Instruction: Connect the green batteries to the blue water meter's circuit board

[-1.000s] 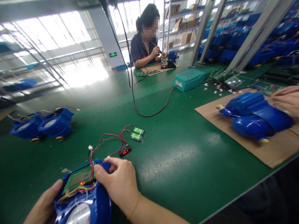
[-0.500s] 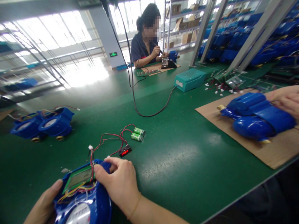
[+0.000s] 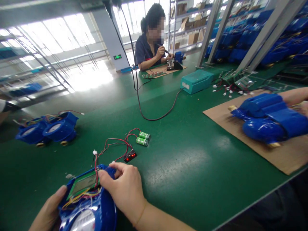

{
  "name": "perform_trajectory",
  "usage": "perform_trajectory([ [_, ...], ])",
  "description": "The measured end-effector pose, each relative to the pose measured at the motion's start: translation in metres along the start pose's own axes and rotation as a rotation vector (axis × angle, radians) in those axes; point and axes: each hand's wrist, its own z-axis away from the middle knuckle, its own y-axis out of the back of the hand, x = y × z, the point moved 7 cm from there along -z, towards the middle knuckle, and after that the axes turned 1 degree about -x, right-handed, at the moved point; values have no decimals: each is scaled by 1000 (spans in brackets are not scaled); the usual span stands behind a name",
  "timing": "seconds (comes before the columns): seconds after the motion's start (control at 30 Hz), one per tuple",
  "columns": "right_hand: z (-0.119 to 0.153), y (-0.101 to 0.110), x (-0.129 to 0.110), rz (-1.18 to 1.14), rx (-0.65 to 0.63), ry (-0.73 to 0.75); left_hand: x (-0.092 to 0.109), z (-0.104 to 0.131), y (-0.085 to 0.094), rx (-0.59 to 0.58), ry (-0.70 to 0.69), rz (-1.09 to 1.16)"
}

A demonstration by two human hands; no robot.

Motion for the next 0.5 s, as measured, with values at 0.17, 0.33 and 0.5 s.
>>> perform_trajectory([
  [0.17,1,1,-1,14,16,-7,-2,-1,1,-16,15,18],
  [0.33,0,2,0,21,21,-5,-3,-1,1,-18,31,29],
  [0.5,0,1,2,-2,15,-13,-3,0,1,-3,33,47],
])
